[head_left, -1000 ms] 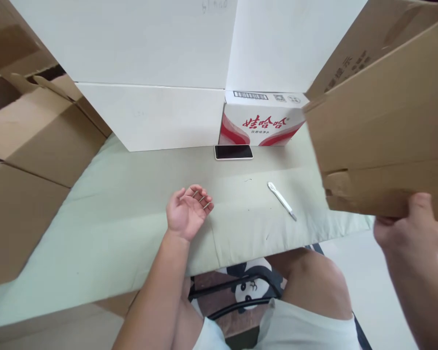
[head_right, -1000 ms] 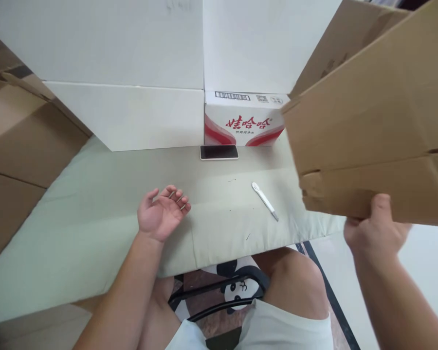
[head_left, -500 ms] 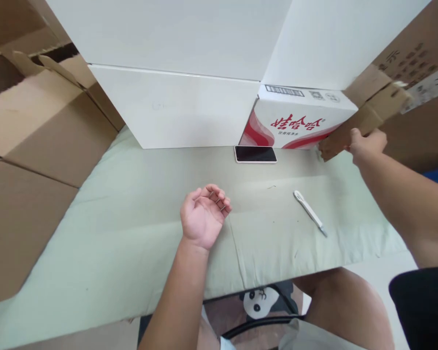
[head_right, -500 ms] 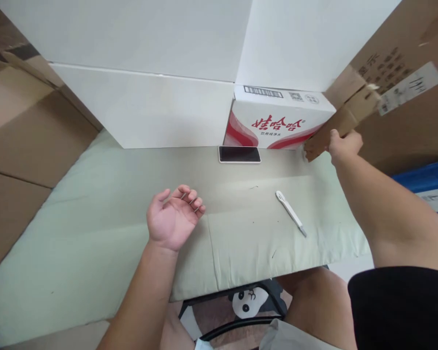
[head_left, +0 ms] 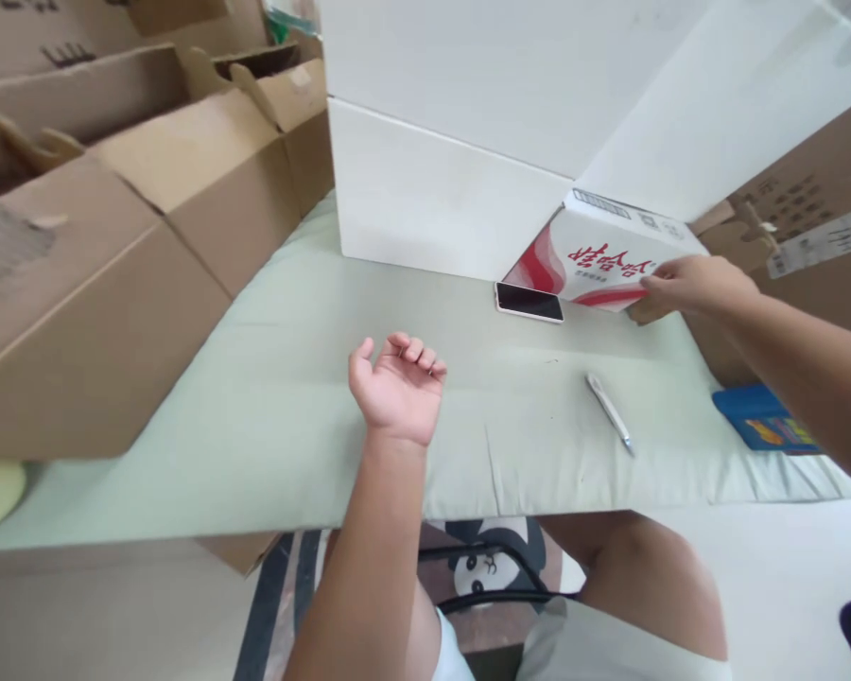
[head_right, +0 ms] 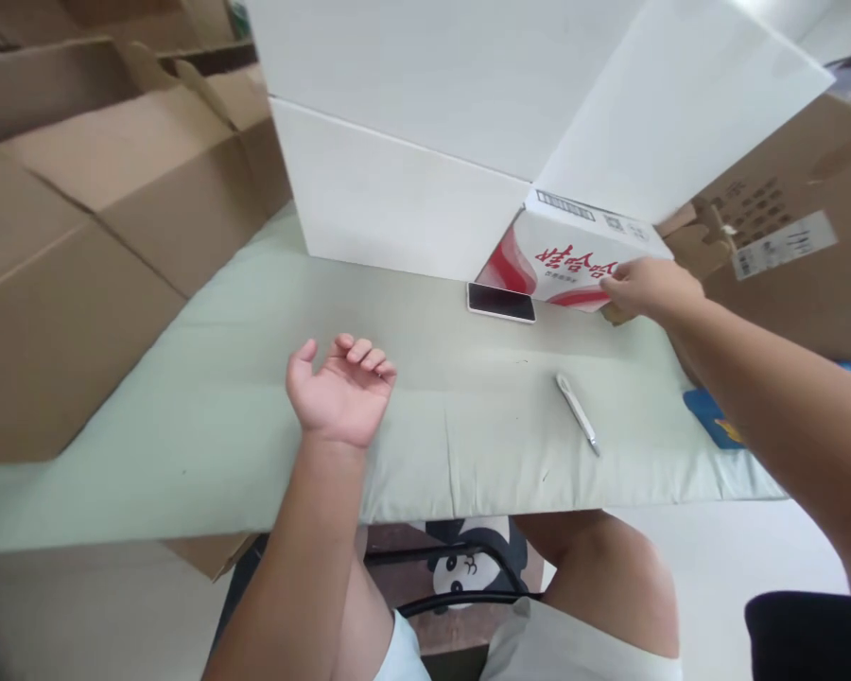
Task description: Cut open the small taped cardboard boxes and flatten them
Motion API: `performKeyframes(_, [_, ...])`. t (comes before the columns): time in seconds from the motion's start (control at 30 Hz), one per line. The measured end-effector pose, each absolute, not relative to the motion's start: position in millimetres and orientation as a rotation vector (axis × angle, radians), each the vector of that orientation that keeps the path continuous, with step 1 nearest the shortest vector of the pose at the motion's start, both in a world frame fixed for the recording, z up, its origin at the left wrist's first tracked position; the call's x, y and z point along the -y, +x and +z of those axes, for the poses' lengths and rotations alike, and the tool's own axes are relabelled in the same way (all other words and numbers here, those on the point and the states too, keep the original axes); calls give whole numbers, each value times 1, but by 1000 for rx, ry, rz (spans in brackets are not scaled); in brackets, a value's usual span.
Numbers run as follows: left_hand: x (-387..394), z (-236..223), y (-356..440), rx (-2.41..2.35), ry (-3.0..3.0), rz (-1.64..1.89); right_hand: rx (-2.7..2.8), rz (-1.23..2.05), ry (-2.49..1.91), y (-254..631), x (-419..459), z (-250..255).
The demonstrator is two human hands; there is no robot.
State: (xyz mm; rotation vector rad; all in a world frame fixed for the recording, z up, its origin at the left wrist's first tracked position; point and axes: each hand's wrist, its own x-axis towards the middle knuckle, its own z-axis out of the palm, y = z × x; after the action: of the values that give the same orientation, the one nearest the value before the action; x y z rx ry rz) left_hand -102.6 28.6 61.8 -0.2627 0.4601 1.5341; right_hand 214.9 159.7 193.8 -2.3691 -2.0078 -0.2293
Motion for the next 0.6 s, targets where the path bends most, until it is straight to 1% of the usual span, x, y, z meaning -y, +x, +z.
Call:
performKeyframes(0.1, [-16, 59, -115, -436, -338, 1589, 2210, -166, -2272, 148, -154, 193])
performKeyframes(0.23, [-7, 58, -128, -432, -385, 1614, 2509, -80, -1848, 41, -151, 168])
performKeyframes(0.33, [-8, 61, -135, -443, -437, 1622, 2757, 58, -1129, -50, -148, 155])
performKeyframes(0.4, [-11, 63, -138, -444, -485, 1619, 2811, 84, -695, -112, -143, 154])
performKeyframes(0.5, [-13, 64, -142, -429, -514, 1620, 2793, -18, -284, -191, -133, 161])
performKeyframes(0.53, [-13, 64, -144, -424, -511, 1624, 2844, -103, -224, -211, -129, 164])
performKeyframes(0.6, [-13, 63, -146, -420, -498, 1637, 2969, -255, -262, -238, -124, 167])
